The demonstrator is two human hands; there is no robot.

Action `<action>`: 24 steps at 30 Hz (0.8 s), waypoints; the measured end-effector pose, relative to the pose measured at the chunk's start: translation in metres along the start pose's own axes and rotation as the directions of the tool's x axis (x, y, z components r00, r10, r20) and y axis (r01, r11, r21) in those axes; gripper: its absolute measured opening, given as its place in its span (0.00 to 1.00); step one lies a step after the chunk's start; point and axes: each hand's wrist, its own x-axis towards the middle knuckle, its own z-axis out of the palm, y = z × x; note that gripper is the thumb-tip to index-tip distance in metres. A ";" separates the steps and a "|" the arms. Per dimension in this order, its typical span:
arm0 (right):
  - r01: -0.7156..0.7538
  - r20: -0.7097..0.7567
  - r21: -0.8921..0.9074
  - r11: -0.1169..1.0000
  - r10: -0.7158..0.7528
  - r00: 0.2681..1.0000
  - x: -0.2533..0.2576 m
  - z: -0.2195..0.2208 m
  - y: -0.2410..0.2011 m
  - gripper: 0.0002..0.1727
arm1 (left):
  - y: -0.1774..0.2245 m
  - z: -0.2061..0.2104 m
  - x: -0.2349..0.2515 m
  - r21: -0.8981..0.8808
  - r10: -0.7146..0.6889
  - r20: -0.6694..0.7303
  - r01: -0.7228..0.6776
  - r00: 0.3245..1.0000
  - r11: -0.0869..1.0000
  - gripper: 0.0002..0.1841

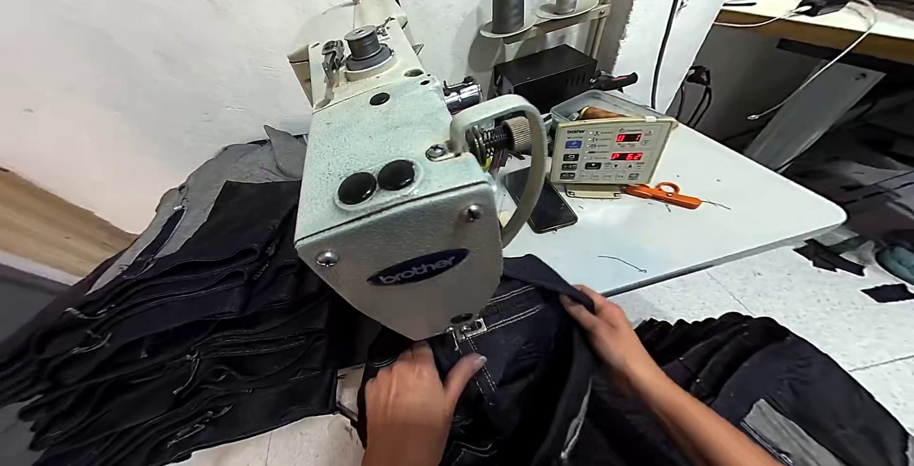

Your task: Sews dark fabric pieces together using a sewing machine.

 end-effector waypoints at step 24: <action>0.459 0.529 -0.375 0.805 -0.221 0.819 0.057 0.051 -0.121 0.16 | -0.156 0.067 -0.032 -0.615 -0.057 -0.379 -0.205 0.924 0.761 0.17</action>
